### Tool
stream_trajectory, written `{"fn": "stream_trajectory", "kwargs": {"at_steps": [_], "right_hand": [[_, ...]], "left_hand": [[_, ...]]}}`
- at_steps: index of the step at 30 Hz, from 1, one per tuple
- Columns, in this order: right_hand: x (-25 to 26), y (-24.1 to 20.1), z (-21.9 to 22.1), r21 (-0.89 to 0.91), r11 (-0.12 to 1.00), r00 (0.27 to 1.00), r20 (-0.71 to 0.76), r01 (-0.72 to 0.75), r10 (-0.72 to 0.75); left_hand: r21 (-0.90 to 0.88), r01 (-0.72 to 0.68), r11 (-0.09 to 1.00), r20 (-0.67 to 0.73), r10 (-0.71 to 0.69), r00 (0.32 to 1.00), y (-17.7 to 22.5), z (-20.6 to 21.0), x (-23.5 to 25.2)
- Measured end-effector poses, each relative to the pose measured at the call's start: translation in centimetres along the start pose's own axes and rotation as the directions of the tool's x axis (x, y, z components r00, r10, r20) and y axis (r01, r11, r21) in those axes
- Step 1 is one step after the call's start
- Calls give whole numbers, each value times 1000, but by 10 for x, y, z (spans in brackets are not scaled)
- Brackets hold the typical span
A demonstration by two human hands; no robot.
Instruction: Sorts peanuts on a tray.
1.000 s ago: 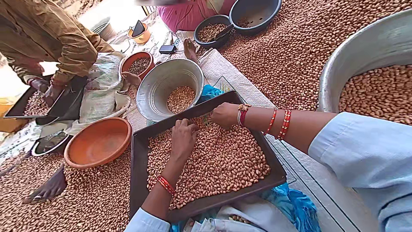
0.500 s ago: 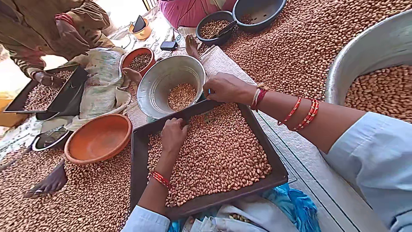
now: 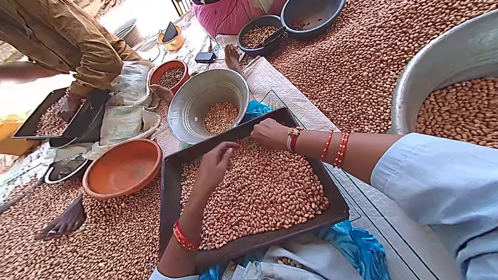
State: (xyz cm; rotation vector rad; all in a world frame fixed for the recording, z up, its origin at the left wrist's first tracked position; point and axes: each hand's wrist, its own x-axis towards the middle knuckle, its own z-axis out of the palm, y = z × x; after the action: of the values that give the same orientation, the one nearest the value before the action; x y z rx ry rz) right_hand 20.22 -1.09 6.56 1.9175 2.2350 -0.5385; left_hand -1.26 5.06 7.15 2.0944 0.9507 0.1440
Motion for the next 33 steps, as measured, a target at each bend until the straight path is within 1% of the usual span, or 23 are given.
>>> {"fn": "stream_trajectory", "kwargs": {"at_steps": [1, 2, 3, 4, 5, 6, 7, 8, 9, 10, 12, 14, 16, 18, 20, 21, 23, 24, 25, 27, 29, 33], "right_hand": [[-1, -1, 0, 4, 1000, 1000, -7, -4, 4], [-2, -2, 0, 10, 1000, 1000, -15, -12, 12], [-3, -3, 1, 19, 1000, 1000, -16, -24, 24], [-3, -3, 2, 28, 999, 999, -14, -34, 34], [-4, -3, 2, 38, 998, 999, -9, -43, 43], [-4, -2, 2, 44, 998, 999, -3, -46, 46], [-4, -2, 1, 52, 998, 999, 5, -46, 46], [-4, -1, 0, 54, 997, 999, 12, -47, 47], [-3, -1, 0, 54, 997, 999, 15, -49, 48], [-2, -1, 0, 48, 998, 999, 16, -49, 49], [0, 0, -1, 34, 999, 999, 15, -42, 42], [0, 0, -6, 33, 999, 1000, 8, -22, 22], [-2, -1, -14, 33, 999, 1000, 12, 10, -10], [-4, -2, -18, 5, 996, 996, 36, 87, -87], [-5, -3, -13, -4, 977, 975, 72, 212, -211], [-5, -5, -11, 11, 962, 956, 115, 271, -271], [-10, -15, -9, 55, 926, 902, 210, 374, -377], [-14, -21, -9, 74, 912, 878, 251, 403, -408], [-18, -27, -10, 69, 909, 864, 289, 411, -412], [-23, -36, -7, 17, 911, 861, 321, 412, -395], [-26, -39, -3, -13, 908, 863, 318, 418, -393], [-26, -41, -1, -11, 909, 860, 328, 416, -390]], "left_hand": [[-99, 22, 995, 215, -1, 977, 4, 12, -3], [-154, 56, 986, 362, 4, 932, 4, 23, -4], [-144, 88, 986, 432, -17, 902, 2, 30, -3], [-72, 100, 992, 421, -61, 905, -2, 32, -2], [42, 99, 994, 338, -107, 935, -6, 30, 1], [187, 107, 976, 213, -147, 966, -9, 25, 3], [308, 138, 941, 95, -175, 980, -9, 19, 3], [387, 158, 909, 3, -172, 985, -10, 13, 2], [412, 147, 899, -52, -138, 989, -11, 10, -2], [394, 97, 914, -68, -76, 995, -12, 8, -9], [307, -34, 951, -6, 37, 999, -9, 14, -28], [295, -151, 944, 76, 134, 988, -7, 31, -46], [349, -200, 915, 100, 176, 979, -4, 50, -59], [393, -217, 894, 89, 198, 976, -2, 62, -64], [402, -218, 889, 117, 187, 975, -2, 63, -62], [402, -214, 890, 151, 166, 974, -1, 60, -60], [405, -209, 890, 202, 136, 970, 2, 52, -55], [415, -218, 884, 201, 145, 969, 2, 51, -54], [428, -233, 873, 187, 166, 968, 1, 51, -53], [438, -246, 865, 178, 185, 966, 0, 53, -54], [457, -230, 859, 210, 147, 967, 1, 58, -56], [467, -205, 860, 273, 80, 959, 6, 60, -57]]}}
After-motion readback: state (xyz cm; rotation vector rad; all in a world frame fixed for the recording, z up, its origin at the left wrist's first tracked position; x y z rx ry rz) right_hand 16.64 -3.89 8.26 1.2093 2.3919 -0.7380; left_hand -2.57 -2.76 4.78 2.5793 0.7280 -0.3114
